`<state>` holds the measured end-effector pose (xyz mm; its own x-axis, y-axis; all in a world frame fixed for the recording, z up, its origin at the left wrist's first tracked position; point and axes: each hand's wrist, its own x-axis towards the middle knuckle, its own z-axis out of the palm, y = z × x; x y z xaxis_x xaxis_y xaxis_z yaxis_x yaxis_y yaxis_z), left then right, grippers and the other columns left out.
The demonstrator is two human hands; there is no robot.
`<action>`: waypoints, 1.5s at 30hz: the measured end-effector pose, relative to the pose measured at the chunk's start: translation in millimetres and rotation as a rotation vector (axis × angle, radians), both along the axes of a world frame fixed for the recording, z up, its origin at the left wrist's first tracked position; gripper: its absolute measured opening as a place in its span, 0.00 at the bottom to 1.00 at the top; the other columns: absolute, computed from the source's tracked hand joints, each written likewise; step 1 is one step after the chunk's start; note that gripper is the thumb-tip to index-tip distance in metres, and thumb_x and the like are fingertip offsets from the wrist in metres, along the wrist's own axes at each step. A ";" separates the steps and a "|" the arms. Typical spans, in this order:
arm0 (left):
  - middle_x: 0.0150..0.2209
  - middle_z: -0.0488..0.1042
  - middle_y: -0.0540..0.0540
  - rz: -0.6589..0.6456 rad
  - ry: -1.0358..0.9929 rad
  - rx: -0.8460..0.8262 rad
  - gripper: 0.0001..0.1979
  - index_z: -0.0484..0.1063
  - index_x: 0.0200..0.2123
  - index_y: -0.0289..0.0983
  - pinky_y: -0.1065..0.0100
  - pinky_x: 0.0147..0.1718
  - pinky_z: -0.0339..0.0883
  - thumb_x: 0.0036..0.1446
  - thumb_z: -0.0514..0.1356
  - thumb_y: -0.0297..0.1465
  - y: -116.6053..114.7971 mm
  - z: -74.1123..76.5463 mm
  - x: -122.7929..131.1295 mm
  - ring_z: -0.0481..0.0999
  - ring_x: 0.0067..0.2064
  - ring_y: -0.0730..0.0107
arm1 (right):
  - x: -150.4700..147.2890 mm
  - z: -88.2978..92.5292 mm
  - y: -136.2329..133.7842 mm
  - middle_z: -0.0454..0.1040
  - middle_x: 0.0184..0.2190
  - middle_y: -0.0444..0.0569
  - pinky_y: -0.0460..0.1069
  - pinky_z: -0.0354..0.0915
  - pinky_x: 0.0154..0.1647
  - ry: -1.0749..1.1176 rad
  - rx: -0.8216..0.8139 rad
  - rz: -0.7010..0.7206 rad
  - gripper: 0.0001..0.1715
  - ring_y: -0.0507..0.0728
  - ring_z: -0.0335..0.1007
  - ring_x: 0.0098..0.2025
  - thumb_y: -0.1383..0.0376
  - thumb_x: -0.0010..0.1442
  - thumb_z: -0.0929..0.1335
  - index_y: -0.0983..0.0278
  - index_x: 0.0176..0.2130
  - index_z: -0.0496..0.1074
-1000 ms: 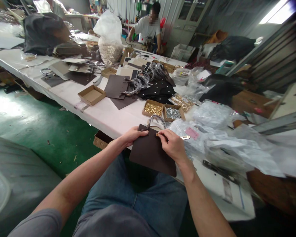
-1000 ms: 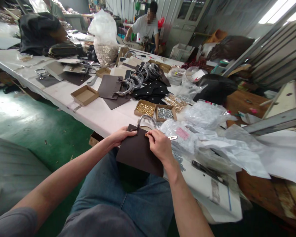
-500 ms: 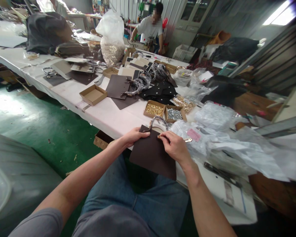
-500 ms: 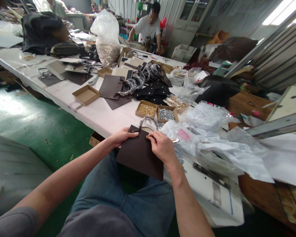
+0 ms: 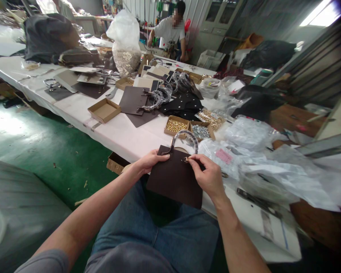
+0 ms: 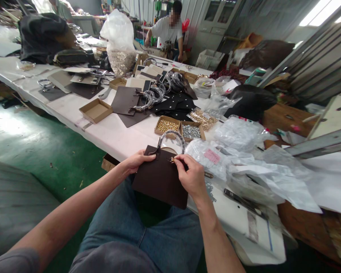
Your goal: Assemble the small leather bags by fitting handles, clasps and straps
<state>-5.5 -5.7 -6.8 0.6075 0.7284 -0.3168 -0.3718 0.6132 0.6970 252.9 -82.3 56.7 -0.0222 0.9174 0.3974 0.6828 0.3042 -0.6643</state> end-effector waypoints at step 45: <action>0.43 0.88 0.35 0.007 0.046 -0.036 0.29 0.85 0.50 0.31 0.66 0.39 0.81 0.49 0.86 0.38 4.4 -6.2 -0.5 0.88 0.36 0.60 | -15.7 -10.6 12.5 0.87 0.46 0.55 0.60 0.76 0.53 -0.206 -0.011 0.004 0.11 0.67 0.85 0.49 0.61 0.78 0.68 0.58 0.46 0.82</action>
